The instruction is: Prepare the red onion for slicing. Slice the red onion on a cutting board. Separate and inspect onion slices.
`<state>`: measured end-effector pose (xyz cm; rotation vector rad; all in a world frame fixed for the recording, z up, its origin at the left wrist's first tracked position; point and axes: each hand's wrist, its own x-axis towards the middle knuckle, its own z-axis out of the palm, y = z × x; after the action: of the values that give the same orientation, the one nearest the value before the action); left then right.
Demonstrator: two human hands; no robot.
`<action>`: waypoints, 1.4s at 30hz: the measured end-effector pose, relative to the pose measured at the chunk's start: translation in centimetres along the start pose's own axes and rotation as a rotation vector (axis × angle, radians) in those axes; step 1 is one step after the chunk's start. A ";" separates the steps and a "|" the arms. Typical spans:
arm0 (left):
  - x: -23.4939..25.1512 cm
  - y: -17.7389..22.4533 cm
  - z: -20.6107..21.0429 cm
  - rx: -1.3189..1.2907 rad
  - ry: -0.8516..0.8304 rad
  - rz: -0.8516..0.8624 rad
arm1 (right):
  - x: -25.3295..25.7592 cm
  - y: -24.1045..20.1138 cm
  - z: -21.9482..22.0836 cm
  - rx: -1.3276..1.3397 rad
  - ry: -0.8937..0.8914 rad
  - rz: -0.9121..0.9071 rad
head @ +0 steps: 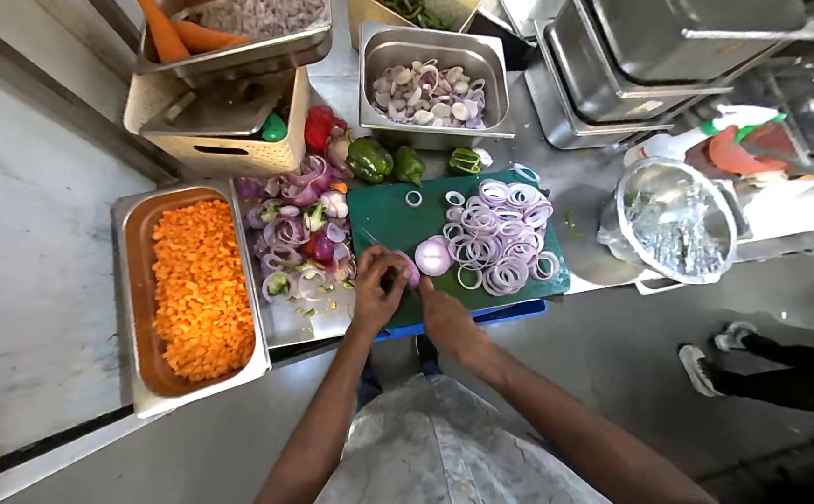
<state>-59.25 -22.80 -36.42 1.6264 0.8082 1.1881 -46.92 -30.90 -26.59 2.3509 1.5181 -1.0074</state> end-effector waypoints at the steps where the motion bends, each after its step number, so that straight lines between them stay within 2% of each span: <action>1: 0.1 0.0 0.0 0.018 0.000 0.020 | 0.6 0.1 0.5 0.005 0.009 -0.006; 7: 0.1 -0.3 0.4 0.222 -0.005 0.062 | 0.3 0.8 0.3 0.019 -0.031 -0.030; 11: 0.1 -0.3 0.3 0.282 0.045 0.099 | -2.0 4.3 1.4 0.068 -0.089 -0.046; 14: -0.3 -0.4 0.0 0.262 0.084 0.131 | -1.9 7.9 1.5 0.172 -0.064 -0.089; 17: -0.3 0.0 0.3 0.224 0.084 0.122 | -1.0 8.9 0.1 0.180 0.038 -0.061; 20: -0.1 0.0 0.5 0.117 0.050 0.079 | -1.2 8.4 -1.1 0.198 0.096 -0.067; 24: 0.0 0.1 -0.2 -0.012 0.018 0.001 | -2.2 6.3 -1.0 0.230 0.020 -0.088; 33: 0.5 -0.2 -0.4 -0.176 0.059 0.020 | -3.0 3.8 -1.3 0.129 -0.014 -0.066; 42: 0.5 -0.1 -0.1 -0.116 0.045 0.072 | -6.0 3.4 -4.0 -0.007 0.052 -0.039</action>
<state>-59.20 -22.25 -36.35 1.5502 0.7009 1.3017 -43.72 -35.02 -20.57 2.3695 1.5887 -0.9553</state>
